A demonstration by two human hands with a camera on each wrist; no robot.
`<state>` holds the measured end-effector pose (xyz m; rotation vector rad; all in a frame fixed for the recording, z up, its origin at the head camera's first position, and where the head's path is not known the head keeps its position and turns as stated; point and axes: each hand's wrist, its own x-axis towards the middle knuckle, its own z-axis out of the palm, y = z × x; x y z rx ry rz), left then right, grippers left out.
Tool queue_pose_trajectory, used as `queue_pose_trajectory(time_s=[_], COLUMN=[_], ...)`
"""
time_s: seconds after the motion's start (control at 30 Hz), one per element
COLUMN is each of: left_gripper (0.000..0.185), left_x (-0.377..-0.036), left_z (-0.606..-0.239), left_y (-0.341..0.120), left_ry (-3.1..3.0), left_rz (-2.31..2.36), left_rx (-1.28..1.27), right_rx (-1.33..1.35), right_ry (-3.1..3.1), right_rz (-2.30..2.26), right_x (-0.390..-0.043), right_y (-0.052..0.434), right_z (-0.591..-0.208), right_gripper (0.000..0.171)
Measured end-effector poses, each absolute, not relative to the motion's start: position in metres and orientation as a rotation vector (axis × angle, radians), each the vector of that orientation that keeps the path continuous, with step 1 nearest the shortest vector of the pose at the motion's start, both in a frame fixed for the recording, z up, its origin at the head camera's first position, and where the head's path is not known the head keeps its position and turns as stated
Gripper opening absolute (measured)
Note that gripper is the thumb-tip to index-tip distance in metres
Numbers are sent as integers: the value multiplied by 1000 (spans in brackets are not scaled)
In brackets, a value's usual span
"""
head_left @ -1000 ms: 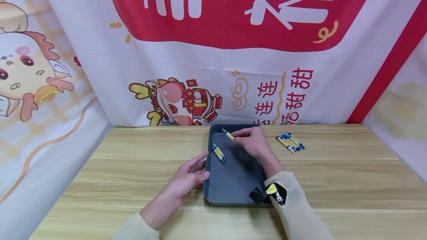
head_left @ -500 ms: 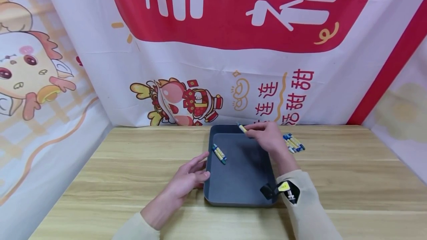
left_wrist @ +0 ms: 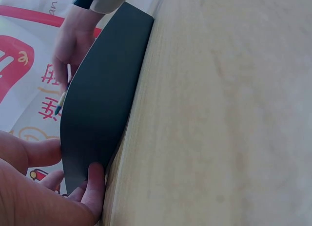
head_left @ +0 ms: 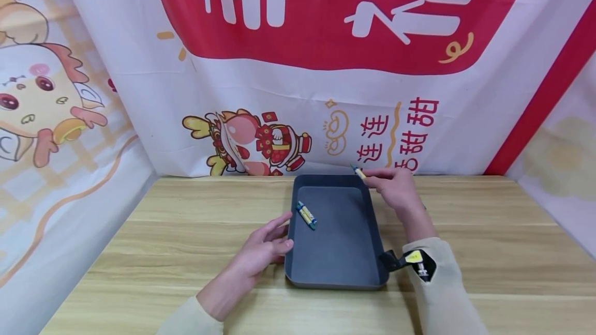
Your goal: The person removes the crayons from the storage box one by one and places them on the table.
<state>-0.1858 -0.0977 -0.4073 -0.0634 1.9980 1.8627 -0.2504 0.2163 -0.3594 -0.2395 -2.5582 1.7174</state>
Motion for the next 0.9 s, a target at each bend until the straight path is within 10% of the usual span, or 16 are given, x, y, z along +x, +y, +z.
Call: queue_pose_trajectory(time_s=[0.9], left_gripper=[65], left_x=[-185], left_z=[-408], left_y=[-99], left_ry=[1994], left_rz=[1846], left_rx=[-59], right_rx=[-586], right_ry=[-2492], right_rz=[1672], right_x=[-247], right_y=[290], right_z=[-379], right_gripper=[49])
